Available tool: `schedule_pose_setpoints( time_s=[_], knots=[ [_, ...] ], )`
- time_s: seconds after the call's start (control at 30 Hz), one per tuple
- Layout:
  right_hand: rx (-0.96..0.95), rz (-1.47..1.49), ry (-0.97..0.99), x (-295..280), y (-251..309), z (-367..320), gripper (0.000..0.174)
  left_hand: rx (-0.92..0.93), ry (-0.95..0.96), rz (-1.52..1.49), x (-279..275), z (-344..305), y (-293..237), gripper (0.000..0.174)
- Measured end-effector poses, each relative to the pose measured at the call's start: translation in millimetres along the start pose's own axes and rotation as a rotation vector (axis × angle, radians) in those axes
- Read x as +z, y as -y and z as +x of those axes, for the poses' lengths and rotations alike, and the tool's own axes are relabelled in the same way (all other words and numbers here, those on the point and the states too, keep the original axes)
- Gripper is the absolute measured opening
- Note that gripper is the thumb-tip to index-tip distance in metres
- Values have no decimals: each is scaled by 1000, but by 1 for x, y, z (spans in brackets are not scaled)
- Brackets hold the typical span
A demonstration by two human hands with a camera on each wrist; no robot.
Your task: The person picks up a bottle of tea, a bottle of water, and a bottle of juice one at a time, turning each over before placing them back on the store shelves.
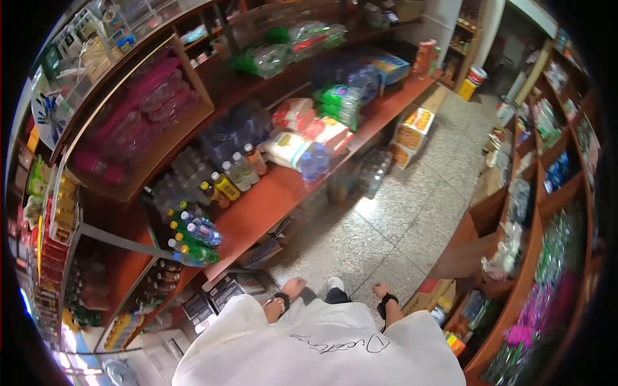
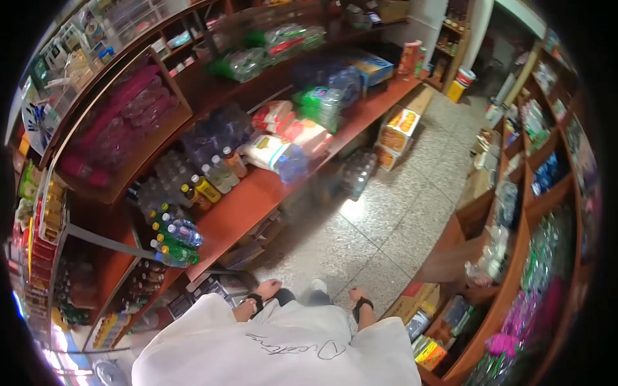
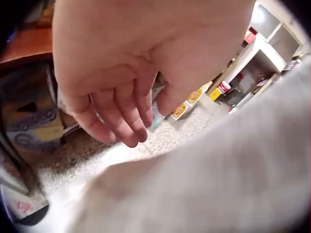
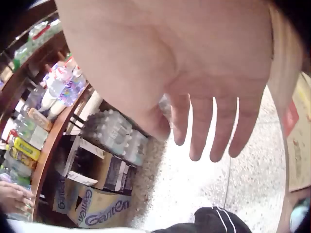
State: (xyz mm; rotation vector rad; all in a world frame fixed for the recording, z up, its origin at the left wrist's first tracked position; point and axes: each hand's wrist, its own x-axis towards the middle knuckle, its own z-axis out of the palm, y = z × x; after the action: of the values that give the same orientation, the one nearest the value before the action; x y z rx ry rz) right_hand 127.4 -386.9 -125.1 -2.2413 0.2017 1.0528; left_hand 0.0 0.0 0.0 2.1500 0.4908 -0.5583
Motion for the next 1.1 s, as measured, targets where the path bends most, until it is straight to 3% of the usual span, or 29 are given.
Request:
schedule_pose_setpoints(
  time_s=[0.07,0.1,0.17,0.3,0.37,0.5,0.57,0.7,0.77,0.9,1.03,1.1],
  knots=[
    [-103,-116,37,15,36,-14,36,-5,-30,11,-22,-51,-18,35],
    [-97,-223,-50,-109,83,45,36,94,-65,-146,0,46,-82,34],
    [-199,-36,-92,-97,174,9,36,63,-110,-202,-18,40,-72,33],
    [-382,-112,80,-50,246,66,37,-10,-184,-371,-60,53,-30,30],
    [-477,-196,100,-34,288,68,35,-67,-279,-261,-85,71,-15,29],
    [-407,-215,288,-8,350,83,33,-75,-373,-363,-148,108,-7,31],
    [-705,-279,394,18,361,125,35,-74,-456,-381,-177,134,-2,31],
    [-721,-357,331,14,468,115,35,-63,-590,-420,-229,164,-12,35],
    [-771,-241,279,20,509,130,37,-40,-620,-464,-251,183,-18,37],
    [-1026,-130,226,24,604,146,41,11,-669,-479,-302,208,-51,42],
    [-1080,-97,142,30,691,157,50,108,-746,-564,-338,243,-74,49],
    [-1165,-80,62,33,725,163,55,44,-780,-573,-353,256,-88,51]
  ],
)
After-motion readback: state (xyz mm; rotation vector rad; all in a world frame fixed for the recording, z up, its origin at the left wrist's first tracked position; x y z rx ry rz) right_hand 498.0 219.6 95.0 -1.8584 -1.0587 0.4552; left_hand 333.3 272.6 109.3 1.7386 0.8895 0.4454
